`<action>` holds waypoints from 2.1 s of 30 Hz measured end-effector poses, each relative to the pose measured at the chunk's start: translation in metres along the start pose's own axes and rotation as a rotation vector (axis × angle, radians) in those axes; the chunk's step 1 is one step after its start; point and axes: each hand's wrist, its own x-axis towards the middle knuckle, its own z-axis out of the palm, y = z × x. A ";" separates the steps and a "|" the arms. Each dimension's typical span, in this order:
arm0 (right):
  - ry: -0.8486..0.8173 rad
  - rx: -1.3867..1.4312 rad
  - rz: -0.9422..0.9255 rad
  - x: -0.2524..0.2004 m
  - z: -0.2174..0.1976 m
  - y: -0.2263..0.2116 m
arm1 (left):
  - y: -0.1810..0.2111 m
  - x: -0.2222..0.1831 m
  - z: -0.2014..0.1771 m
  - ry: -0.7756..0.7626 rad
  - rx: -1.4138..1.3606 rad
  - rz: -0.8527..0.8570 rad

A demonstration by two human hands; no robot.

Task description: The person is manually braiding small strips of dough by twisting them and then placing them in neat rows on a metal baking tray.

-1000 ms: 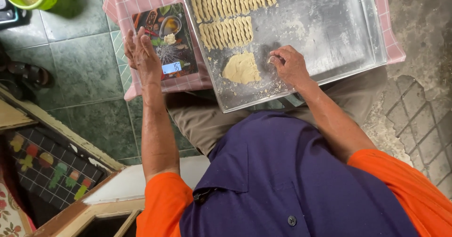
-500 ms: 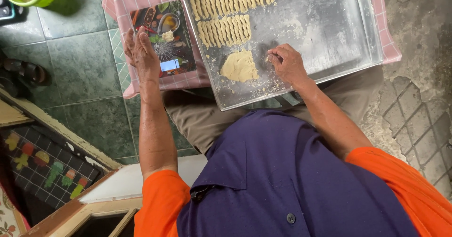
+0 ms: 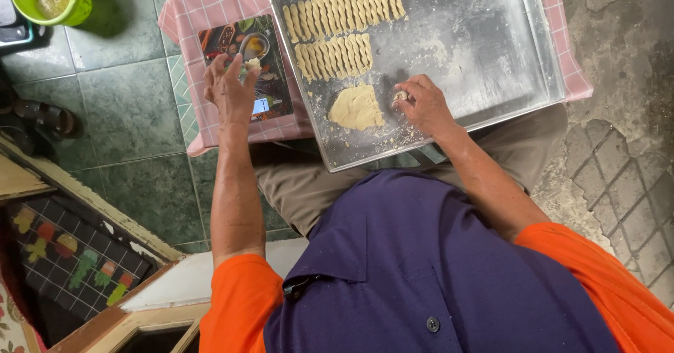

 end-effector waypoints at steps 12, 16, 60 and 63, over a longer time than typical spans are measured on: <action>-0.105 0.150 0.042 0.001 0.003 -0.043 | 0.011 0.001 0.023 0.081 -0.097 0.191; -0.065 0.154 -0.023 0.005 0.007 -0.034 | 0.079 -0.058 -0.014 0.035 -0.618 0.276; 0.116 0.929 -0.039 0.006 -0.025 -0.097 | 0.209 -0.165 0.000 -0.375 -1.496 -0.052; 0.101 0.860 -0.013 0.001 -0.028 -0.107 | 0.211 -0.164 0.005 -0.347 -1.578 -0.078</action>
